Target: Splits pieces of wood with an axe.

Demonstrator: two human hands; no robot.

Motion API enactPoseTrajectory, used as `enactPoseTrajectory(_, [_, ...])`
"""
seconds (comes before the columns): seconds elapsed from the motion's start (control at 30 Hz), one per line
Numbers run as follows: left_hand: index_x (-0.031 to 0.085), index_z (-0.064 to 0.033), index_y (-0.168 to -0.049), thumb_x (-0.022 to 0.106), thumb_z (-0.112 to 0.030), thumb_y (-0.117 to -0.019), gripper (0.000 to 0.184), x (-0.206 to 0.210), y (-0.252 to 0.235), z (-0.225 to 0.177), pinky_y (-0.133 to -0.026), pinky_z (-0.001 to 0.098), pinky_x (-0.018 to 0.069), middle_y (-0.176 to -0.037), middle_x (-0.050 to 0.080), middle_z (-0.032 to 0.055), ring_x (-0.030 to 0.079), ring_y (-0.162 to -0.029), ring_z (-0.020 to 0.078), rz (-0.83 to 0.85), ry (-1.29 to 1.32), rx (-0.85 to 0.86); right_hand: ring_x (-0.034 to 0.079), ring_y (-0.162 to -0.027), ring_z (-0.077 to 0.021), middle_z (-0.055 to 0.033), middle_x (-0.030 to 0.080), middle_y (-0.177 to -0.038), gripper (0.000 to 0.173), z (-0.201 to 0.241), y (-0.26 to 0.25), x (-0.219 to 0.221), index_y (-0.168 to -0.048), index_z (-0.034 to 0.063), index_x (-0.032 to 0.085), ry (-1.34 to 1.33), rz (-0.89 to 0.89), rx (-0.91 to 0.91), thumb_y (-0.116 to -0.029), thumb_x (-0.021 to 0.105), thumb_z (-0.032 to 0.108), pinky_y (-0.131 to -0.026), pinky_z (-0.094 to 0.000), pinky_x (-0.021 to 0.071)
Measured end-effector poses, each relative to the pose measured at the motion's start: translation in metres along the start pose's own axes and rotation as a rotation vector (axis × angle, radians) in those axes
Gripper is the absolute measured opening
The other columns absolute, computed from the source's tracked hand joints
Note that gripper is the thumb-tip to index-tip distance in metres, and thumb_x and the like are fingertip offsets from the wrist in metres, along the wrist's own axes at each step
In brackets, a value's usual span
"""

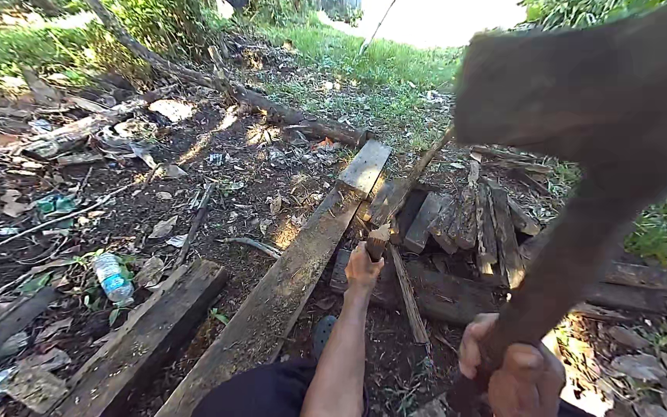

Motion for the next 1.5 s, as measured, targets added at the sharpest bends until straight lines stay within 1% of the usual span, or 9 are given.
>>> enactPoseTrajectory(0.1, [0.06,-0.0103,-0.137,0.078,-0.04,-0.0842,0.064,-0.001,0.0,-0.003,-0.093,0.0525,0.0577,-0.125,0.07,0.0118,0.069,-0.114,0.0286,0.005,-0.01,-0.004,0.056,-0.046,-0.0075,0.0061,0.058,-0.061,0.055,-0.013,0.004,-0.005,-0.097,0.0203,0.064,0.048,-0.023,-0.001,-0.0985,0.043,0.071,-0.041,-0.0271,0.0516])
enactPoseTrajectory(0.23, [0.059,-0.0114,-0.138,0.078,-0.041,-0.0836,0.065,0.002,0.004,0.0,-0.092,0.0532,0.0581,-0.125,0.07,0.0118,0.069,-0.113,0.0291,0.013,-0.014,-0.009,0.054,-0.043,-0.0164,-0.0021,0.054,-0.057,0.074,-0.099,0.058,-0.018,-0.097,0.0072,0.064,0.386,0.108,0.631,-0.096,0.039,0.077,-0.043,-0.0385,0.0516])
enactPoseTrajectory(0.3, [0.059,-0.0111,-0.139,0.079,-0.04,-0.0837,0.065,0.004,0.003,-0.002,-0.091,0.0538,0.0581,-0.127,0.069,0.0127,0.069,-0.113,0.0299,0.02,-0.014,0.017,0.055,-0.043,-0.0182,-0.003,0.055,-0.057,0.076,-0.121,0.07,-0.02,-0.095,0.0087,0.064,0.421,0.124,0.741,-0.0944,0.036,0.08,-0.043,-0.0398,0.0525])
enactPoseTrajectory(0.47, [0.056,-0.0101,-0.143,0.078,-0.04,-0.0844,0.07,-0.002,0.009,0.002,-0.095,0.055,0.0572,-0.13,0.068,0.0127,0.068,-0.116,0.0297,0.018,0.005,-0.019,0.054,-0.04,-0.0169,-0.0025,0.055,-0.056,0.069,-0.114,0.068,-0.017,-0.096,0.0105,0.063,0.29,0.171,0.766,-0.096,0.041,0.076,-0.039,-0.0356,0.0512])
enactPoseTrajectory(0.67, [0.053,-0.0094,-0.146,0.078,-0.042,-0.0849,0.073,0.002,0.01,0.003,-0.096,0.0537,0.0566,-0.131,0.067,0.0147,0.067,-0.117,0.0308,-0.012,0.012,-0.016,0.058,-0.044,-0.0171,-0.0027,0.059,-0.06,0.06,-0.109,0.067,-0.01,-0.108,0.0086,0.062,0.217,0.178,0.727,-0.1011,0.044,0.066,-0.043,-0.0348,0.055])
enactPoseTrajectory(0.93, [0.054,-0.0102,-0.145,0.077,-0.042,-0.0828,0.074,0.004,0.009,0.0,-0.094,0.055,0.0569,-0.129,0.069,0.0134,0.068,-0.116,0.0302,-0.033,0.013,-0.007,0.057,-0.046,-0.0163,-0.0024,0.056,-0.06,0.058,-0.146,0.081,0.004,-0.103,0.0075,0.06,0.153,0.167,0.682,-0.1009,0.047,0.064,-0.046,-0.0343,0.0541])
enactPoseTrajectory(1.17, [0.054,-0.0089,-0.146,0.076,-0.042,-0.0833,0.074,0.002,0.015,0.002,-0.096,0.0535,0.0565,-0.13,0.069,0.0132,0.068,-0.117,0.0292,-0.035,0.002,-0.014,0.056,-0.045,-0.0202,-0.0058,0.057,-0.063,0.062,-0.047,0.036,-0.014,-0.111,0.012,0.06,0.193,0.255,0.879,-0.1008,0.039,0.07,-0.042,-0.0353,0.0529])
enactPoseTrajectory(1.4, [0.052,-0.0091,-0.148,0.076,-0.042,-0.0842,0.075,0.005,0.011,0.002,-0.096,0.0543,0.0558,-0.132,0.067,0.0142,0.067,-0.119,0.0306,-0.017,0.005,-0.009,0.056,-0.044,-0.0166,-0.0026,0.056,-0.059,0.063,-0.12,0.072,-0.008,-0.101,0.0081,0.062,0.237,0.153,0.714,-0.1007,0.041,0.067,-0.044,-0.0355,0.0535])
enactPoseTrajectory(1.5, [0.053,-0.0089,-0.146,0.077,-0.041,-0.0842,0.073,0.005,0.014,-0.001,-0.096,0.0552,0.0558,-0.132,0.067,0.0149,0.066,-0.12,0.0311,-0.02,0.005,0.02,0.053,-0.04,-0.0173,-0.0037,0.054,-0.056,0.061,-0.096,0.07,-0.007,-0.1,0.0082,0.063,0.151,0.119,0.803,-0.1015,0.042,0.066,-0.04,-0.0353,0.0509])
Point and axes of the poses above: each hand's wrist, its own y-axis away from the middle knuckle, its own x-axis out of the palm, z = x × y, the point moved 3 cm from there along -y, towards the middle knuckle
